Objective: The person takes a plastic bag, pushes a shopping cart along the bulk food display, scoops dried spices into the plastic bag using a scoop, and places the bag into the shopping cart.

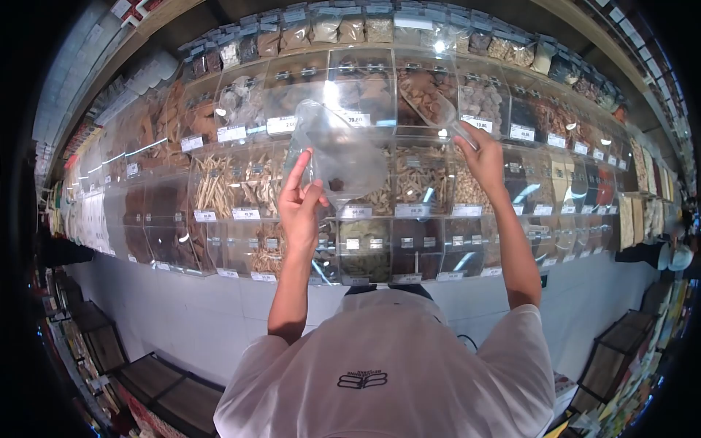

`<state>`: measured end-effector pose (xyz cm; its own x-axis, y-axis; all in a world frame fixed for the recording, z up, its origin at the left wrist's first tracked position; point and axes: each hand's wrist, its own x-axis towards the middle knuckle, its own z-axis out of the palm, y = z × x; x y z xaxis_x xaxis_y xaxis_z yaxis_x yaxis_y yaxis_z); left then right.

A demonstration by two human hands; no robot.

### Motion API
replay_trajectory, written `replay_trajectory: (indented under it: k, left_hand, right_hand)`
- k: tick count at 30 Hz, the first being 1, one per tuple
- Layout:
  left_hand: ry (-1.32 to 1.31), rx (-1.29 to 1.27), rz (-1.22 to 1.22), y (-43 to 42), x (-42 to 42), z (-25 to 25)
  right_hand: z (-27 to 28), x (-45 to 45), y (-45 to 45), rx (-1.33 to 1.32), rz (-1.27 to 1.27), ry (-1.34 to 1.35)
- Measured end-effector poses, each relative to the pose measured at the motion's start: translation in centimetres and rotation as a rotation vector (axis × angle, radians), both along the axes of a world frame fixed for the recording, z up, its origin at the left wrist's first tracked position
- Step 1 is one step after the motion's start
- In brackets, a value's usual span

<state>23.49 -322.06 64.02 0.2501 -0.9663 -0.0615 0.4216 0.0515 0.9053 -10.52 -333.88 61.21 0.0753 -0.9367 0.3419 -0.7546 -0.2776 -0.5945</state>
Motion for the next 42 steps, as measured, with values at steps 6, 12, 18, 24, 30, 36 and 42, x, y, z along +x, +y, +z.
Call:
replay_trajectory:
  k: [6, 12, 18, 24, 30, 36, 42]
  left_hand:
    - [-0.046, -0.027, -0.007, 0.6, 0.0, -0.2]
    - [-0.050, -0.080, 0.088, 0.7, -0.5, -0.2]
    - [-0.023, -0.065, 0.167, 0.7, -0.8, 0.2]
    - [-0.020, -0.092, 0.204, 1.9, 1.9, 0.0]
    - [-0.036, -0.069, 0.210, 1.8, 2.0, 0.1]
    - [-0.039, -0.042, 0.210, 1.1, 1.2, -0.2]
    - [-0.003, -0.044, 0.217, 0.8, 0.5, 0.0]
  right_hand:
    - [7.4, 2.0, 2.3, 0.114, 0.227, -0.025]
    - [13.7, 8.3, 2.2, 0.009, 0.536, 0.344]
    - [14.4, 13.2, 3.8, -0.603, 0.661, 0.826]
    - [13.7, 6.4, 2.1, -0.247, 0.288, 0.514]
    - [9.5, -0.6, -1.2, 0.042, -0.004, 0.725]
    - [6.4, -0.1, -6.3, 0.282, 0.028, 0.716]
    - [6.2, -0.6, -8.3, 0.369, -0.010, 0.574]
